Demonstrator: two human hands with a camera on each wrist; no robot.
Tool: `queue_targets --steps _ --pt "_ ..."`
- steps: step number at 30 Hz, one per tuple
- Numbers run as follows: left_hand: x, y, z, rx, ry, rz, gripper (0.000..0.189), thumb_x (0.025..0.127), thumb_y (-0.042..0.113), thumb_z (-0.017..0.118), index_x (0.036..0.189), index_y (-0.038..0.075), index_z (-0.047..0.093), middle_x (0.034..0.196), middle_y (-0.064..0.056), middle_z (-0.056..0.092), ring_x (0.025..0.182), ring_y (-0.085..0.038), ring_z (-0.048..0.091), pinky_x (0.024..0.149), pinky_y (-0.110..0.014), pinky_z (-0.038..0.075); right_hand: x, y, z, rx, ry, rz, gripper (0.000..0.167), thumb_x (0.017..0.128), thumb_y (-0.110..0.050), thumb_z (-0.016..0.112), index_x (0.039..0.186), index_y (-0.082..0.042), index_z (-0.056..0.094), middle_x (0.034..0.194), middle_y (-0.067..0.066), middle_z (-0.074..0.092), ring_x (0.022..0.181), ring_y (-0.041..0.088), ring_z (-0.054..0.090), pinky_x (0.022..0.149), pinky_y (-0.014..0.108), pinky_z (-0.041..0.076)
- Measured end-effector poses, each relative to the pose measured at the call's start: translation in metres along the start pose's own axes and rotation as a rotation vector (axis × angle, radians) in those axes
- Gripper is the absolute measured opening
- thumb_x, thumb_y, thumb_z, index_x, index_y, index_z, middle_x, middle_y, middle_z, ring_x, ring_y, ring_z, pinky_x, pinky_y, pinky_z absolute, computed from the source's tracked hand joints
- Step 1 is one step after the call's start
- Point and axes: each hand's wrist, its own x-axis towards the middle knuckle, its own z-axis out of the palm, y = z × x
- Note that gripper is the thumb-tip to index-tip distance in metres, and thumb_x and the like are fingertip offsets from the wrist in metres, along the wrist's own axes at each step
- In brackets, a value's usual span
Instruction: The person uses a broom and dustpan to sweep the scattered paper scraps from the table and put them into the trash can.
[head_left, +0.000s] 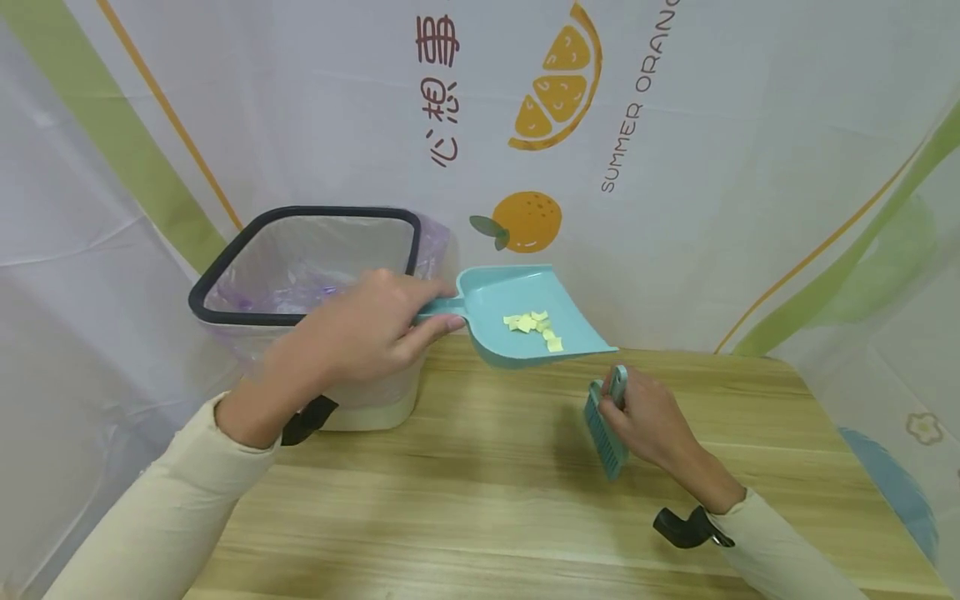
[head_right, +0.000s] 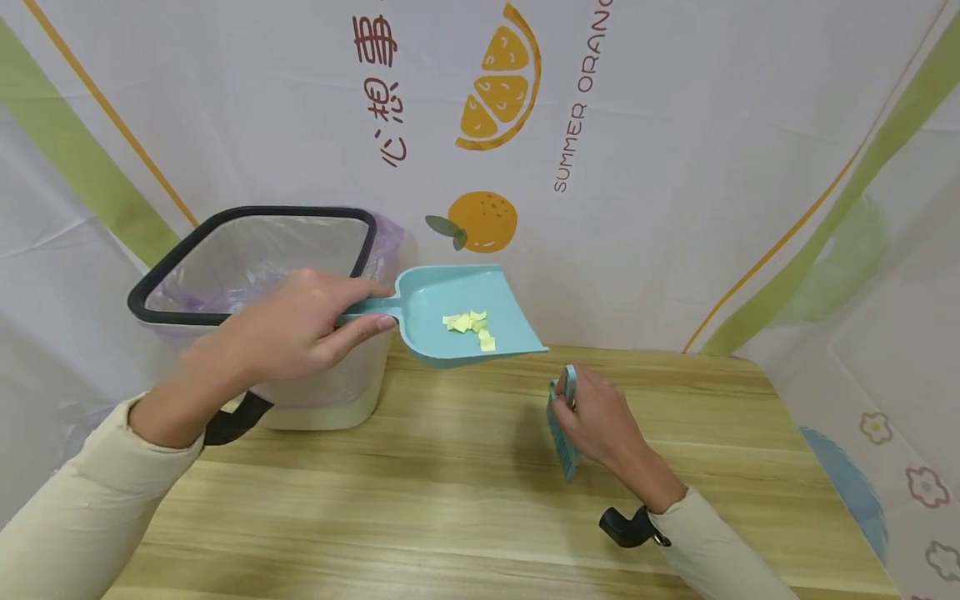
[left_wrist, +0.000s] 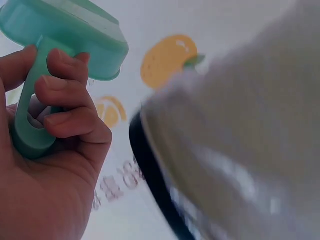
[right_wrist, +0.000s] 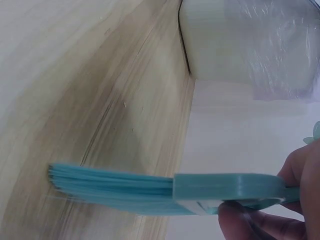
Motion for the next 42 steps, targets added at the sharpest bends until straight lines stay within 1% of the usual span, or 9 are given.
queue_targets --steps 14,21,24,28,31,33,36,39,42 --pt "-0.037 -0.042 -0.048 0.157 0.119 -0.106 0.026 0.107 0.022 0.073 0.126 0.004 0.077 0.082 0.003 0.071 0.069 -0.017 0.059 0.072 -0.048 0.053 0.0 0.0 -0.001 0.009 -0.009 0.001 0.007 0.099 -0.004 0.062 0.095 -0.007 0.066 0.079 -0.001 0.066 0.069 0.01 0.062 0.057 0.031 0.052" --pt "-0.062 -0.067 -0.059 0.16 0.158 -0.19 0.026 0.107 0.018 0.068 0.123 -0.001 0.075 0.104 -0.013 0.08 0.081 -0.03 0.069 0.079 -0.057 0.054 0.0 0.0 -0.001 0.015 -0.013 0.007 0.01 0.099 -0.004 0.061 0.092 -0.01 0.065 0.078 -0.004 0.062 0.067 0.009 0.057 0.057 0.03 0.049" --pt "-0.073 -0.076 -0.062 0.178 0.161 -0.238 0.028 0.108 0.017 0.066 0.125 -0.004 0.074 0.096 -0.014 0.079 0.077 -0.032 0.067 0.079 -0.059 0.053 0.0 0.0 -0.001 0.015 -0.015 0.013 0.011 0.1 -0.004 0.061 0.092 -0.01 0.065 0.079 -0.004 0.062 0.068 0.01 0.058 0.058 0.031 0.049" --pt "-0.087 -0.088 -0.068 0.183 0.14 -0.318 0.03 0.11 0.015 0.064 0.127 -0.009 0.072 0.079 -0.004 0.073 0.073 -0.03 0.065 0.081 -0.061 0.052 -0.001 0.0 -0.002 0.015 -0.017 0.016 0.011 0.1 -0.003 0.061 0.092 -0.01 0.064 0.079 -0.004 0.061 0.069 0.01 0.058 0.058 0.03 0.049" --pt "-0.096 -0.095 -0.071 0.177 0.103 -0.384 0.033 0.112 0.014 0.062 0.13 -0.012 0.069 0.075 0.0 0.07 0.078 -0.035 0.068 0.086 -0.065 0.051 -0.001 0.001 -0.002 0.017 -0.016 0.015 0.011 0.099 -0.003 0.061 0.092 -0.01 0.064 0.078 -0.005 0.06 0.067 0.01 0.056 0.057 0.03 0.048" --pt "-0.102 -0.1 -0.072 0.183 0.084 -0.416 0.034 0.112 0.014 0.06 0.13 -0.013 0.067 0.078 -0.007 0.072 0.085 -0.043 0.07 0.088 -0.067 0.05 -0.001 0.001 -0.002 0.02 -0.015 0.014 0.011 0.099 -0.002 0.061 0.092 -0.01 0.064 0.078 -0.005 0.059 0.066 0.009 0.055 0.056 0.029 0.047" --pt "-0.108 -0.105 -0.074 0.212 0.067 -0.45 0.038 0.111 0.016 0.06 0.132 -0.015 0.066 0.096 -0.027 0.076 0.102 -0.057 0.068 0.092 -0.072 0.048 -0.001 0.0 -0.002 0.021 -0.011 0.01 0.011 0.098 -0.002 0.061 0.092 -0.01 0.064 0.078 -0.005 0.059 0.065 0.009 0.055 0.056 0.029 0.047" --pt "-0.113 -0.11 -0.074 0.265 0.084 -0.435 0.037 0.109 0.015 0.063 0.13 -0.014 0.066 0.113 -0.036 0.073 0.102 -0.06 0.067 0.09 -0.072 0.048 -0.001 0.001 -0.002 0.021 -0.008 0.003 0.011 0.099 -0.002 0.061 0.092 -0.01 0.065 0.078 -0.005 0.059 0.066 0.009 0.055 0.056 0.029 0.047" --pt "-0.115 -0.113 -0.072 0.329 0.153 -0.35 0.032 0.1 0.008 0.072 0.125 -0.012 0.068 0.11 -0.034 0.073 0.091 -0.055 0.069 0.082 -0.07 0.051 -0.001 0.001 -0.001 0.019 -0.004 -0.005 0.011 0.099 -0.002 0.061 0.092 -0.01 0.065 0.078 -0.005 0.059 0.066 0.009 0.055 0.056 0.029 0.047"
